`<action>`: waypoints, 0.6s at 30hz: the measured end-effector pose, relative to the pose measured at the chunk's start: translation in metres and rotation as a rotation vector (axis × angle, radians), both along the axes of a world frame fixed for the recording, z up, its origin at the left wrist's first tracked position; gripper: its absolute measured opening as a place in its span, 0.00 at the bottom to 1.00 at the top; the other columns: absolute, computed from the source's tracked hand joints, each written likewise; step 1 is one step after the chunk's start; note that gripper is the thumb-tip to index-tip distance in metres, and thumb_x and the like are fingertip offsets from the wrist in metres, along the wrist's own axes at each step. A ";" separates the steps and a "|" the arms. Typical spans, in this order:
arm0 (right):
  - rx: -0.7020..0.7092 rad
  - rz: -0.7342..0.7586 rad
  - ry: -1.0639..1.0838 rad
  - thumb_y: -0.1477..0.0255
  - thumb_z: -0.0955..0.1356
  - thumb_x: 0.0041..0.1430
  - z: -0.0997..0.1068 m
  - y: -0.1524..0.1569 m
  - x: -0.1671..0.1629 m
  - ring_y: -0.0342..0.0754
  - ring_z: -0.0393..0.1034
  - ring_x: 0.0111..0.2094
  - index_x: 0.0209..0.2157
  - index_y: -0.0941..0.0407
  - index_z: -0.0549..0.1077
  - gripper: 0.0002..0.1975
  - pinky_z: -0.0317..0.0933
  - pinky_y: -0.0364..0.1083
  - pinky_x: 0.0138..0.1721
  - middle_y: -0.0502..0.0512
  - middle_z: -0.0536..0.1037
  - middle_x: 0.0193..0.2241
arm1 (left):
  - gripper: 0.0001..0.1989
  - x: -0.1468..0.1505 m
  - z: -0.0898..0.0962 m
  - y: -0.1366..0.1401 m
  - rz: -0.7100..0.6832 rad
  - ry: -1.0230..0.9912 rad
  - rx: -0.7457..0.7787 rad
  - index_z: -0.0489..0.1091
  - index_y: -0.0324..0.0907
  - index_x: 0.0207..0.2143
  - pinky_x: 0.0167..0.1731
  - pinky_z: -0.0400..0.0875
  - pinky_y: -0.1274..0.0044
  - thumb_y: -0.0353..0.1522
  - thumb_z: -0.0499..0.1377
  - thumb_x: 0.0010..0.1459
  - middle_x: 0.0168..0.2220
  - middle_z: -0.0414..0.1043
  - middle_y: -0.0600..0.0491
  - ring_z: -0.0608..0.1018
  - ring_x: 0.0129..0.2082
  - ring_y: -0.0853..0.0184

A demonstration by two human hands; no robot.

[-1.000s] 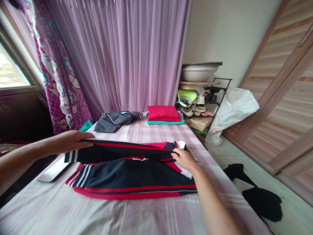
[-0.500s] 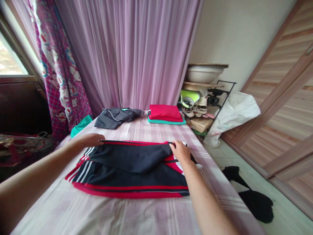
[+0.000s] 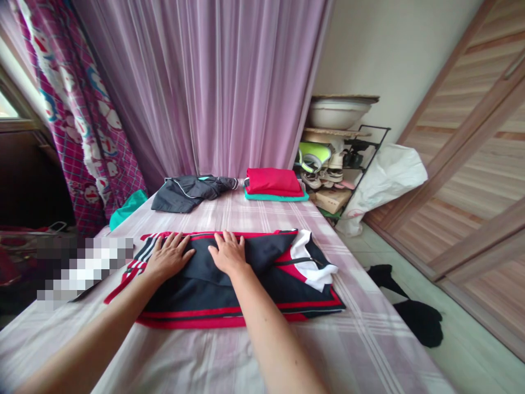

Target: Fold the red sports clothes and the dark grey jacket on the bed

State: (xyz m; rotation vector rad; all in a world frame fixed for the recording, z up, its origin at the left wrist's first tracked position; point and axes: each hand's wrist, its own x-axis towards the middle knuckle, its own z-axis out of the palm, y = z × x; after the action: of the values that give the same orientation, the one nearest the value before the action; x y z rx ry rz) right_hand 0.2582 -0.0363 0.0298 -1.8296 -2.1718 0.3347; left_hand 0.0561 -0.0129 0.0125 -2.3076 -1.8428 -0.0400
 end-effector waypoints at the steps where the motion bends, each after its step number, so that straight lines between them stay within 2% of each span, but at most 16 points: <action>1: -0.063 0.000 -0.013 0.56 0.55 0.68 -0.005 0.001 -0.005 0.55 0.44 0.69 0.67 0.52 0.58 0.30 0.37 0.63 0.66 0.59 0.53 0.69 | 0.31 0.001 -0.003 0.000 0.005 0.002 -0.003 0.59 0.41 0.66 0.66 0.45 0.56 0.46 0.46 0.66 0.68 0.57 0.44 0.56 0.68 0.52; 4: -0.161 -0.017 -0.056 0.53 0.53 0.68 -0.015 0.003 0.009 0.55 0.38 0.71 0.68 0.52 0.54 0.33 0.32 0.63 0.67 0.59 0.48 0.71 | 0.32 0.000 -0.003 0.000 0.009 -0.008 -0.022 0.58 0.43 0.66 0.65 0.46 0.55 0.47 0.46 0.65 0.67 0.57 0.44 0.58 0.68 0.52; 9: -0.244 -0.194 -0.157 0.54 0.50 0.69 -0.014 -0.002 0.086 0.52 0.37 0.71 0.70 0.53 0.51 0.33 0.34 0.55 0.67 0.57 0.46 0.71 | 0.32 -0.001 0.000 0.001 -0.010 -0.032 -0.037 0.58 0.42 0.66 0.65 0.46 0.54 0.48 0.45 0.65 0.67 0.58 0.43 0.58 0.67 0.51; 13: -0.168 -0.341 -0.260 0.57 0.51 0.70 -0.021 -0.011 0.133 0.50 0.39 0.70 0.69 0.54 0.52 0.31 0.35 0.53 0.67 0.56 0.48 0.71 | 0.32 -0.001 -0.004 0.003 -0.034 -0.066 -0.030 0.59 0.42 0.66 0.64 0.46 0.53 0.48 0.45 0.65 0.66 0.60 0.43 0.60 0.66 0.50; 18: -0.058 -0.393 -0.278 0.60 0.54 0.69 -0.026 -0.012 0.134 0.53 0.49 0.68 0.65 0.58 0.61 0.29 0.43 0.54 0.65 0.61 0.58 0.67 | 0.31 -0.001 -0.007 0.003 -0.047 -0.102 -0.004 0.61 0.43 0.64 0.64 0.46 0.53 0.48 0.45 0.64 0.64 0.62 0.42 0.61 0.65 0.50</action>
State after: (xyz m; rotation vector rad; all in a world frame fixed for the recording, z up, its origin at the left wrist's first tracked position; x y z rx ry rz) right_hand 0.3921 -0.0484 0.0042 -2.3979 -1.9111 0.0603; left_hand 0.0547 -0.0098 0.0058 -2.3929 -1.8366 -0.1643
